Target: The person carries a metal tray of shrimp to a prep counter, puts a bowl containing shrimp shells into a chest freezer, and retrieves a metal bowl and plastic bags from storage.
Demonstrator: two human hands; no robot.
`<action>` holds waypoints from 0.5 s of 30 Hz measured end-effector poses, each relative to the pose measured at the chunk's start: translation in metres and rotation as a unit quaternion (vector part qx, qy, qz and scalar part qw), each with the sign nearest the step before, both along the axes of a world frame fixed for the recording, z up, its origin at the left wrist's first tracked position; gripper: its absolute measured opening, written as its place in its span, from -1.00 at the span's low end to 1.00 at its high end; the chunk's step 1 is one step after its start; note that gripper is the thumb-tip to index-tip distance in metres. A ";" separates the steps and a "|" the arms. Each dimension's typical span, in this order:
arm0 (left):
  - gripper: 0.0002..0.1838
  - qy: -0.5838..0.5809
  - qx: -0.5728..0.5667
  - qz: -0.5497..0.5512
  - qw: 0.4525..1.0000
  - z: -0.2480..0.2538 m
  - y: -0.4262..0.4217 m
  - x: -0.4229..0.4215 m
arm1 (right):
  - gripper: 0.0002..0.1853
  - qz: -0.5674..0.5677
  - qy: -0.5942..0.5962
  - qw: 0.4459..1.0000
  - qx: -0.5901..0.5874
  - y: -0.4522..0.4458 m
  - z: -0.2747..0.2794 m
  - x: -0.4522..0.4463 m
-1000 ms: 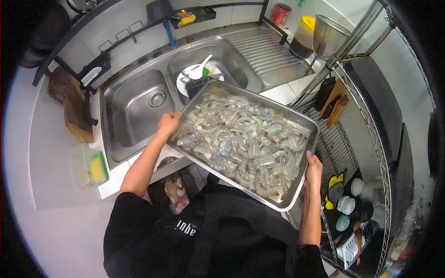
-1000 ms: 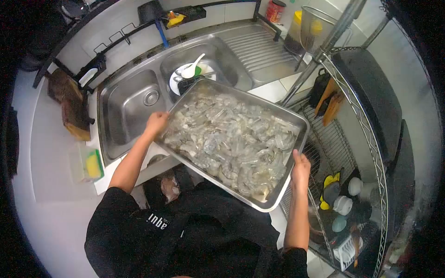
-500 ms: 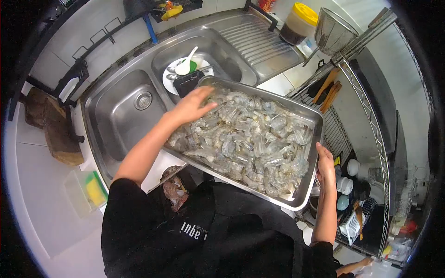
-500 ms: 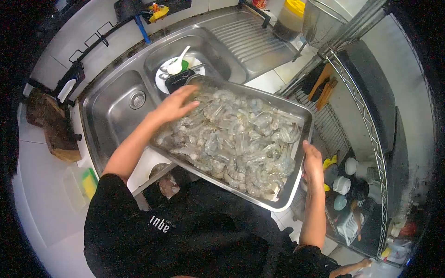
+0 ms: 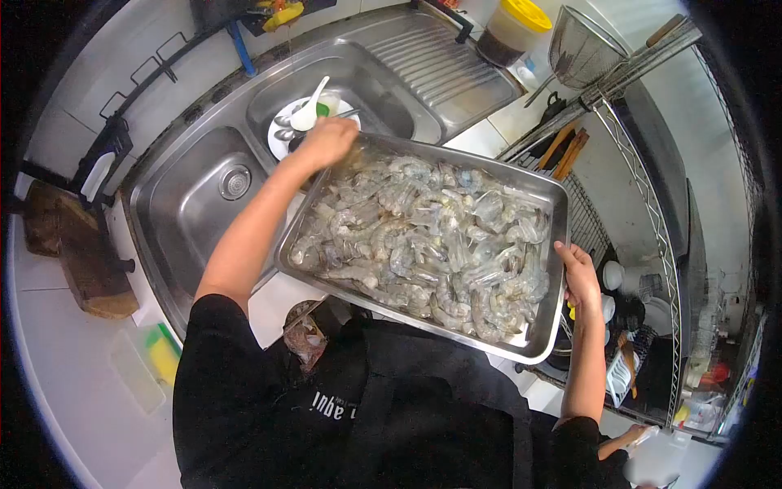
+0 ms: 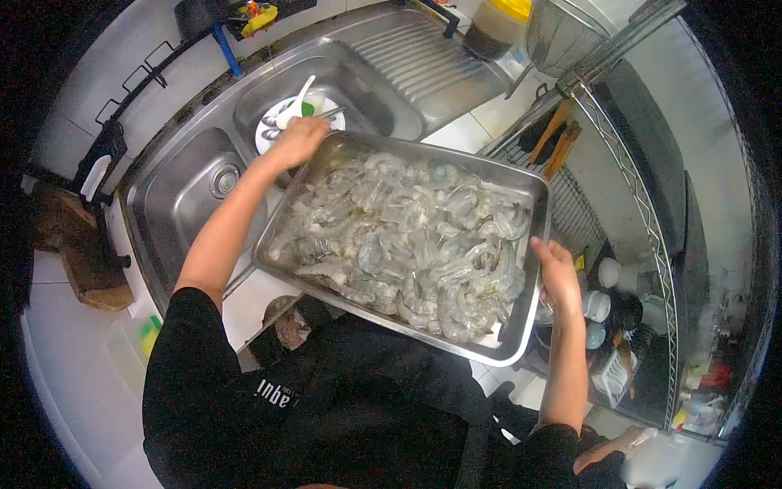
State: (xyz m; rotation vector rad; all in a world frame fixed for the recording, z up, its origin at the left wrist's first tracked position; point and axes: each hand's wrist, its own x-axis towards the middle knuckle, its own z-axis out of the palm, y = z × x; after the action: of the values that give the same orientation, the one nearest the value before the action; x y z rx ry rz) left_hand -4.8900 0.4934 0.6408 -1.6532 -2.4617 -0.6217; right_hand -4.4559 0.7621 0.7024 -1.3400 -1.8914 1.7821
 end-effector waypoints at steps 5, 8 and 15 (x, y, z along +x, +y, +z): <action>-0.68 -0.064 0.027 0.081 0.994 -0.013 -0.031 -0.012 | -0.87 0.045 -0.034 0.997 0.050 0.004 -0.012 -0.010; -0.74 -0.067 -0.019 0.081 0.994 -0.030 -0.045 -0.021 | -0.89 0.057 -0.056 0.995 0.058 -0.003 -0.002 -0.019; -0.80 -0.052 -0.006 0.092 0.994 -0.027 -0.074 -0.031 | -0.90 0.066 -0.098 0.991 0.068 -0.033 0.004 -0.040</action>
State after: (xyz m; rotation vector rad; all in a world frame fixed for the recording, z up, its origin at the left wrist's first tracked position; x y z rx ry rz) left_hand -4.9213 0.4190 0.6138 -1.4101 -2.6550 -0.6860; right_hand -4.4960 0.7290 0.7063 -1.4167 -2.2099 1.5941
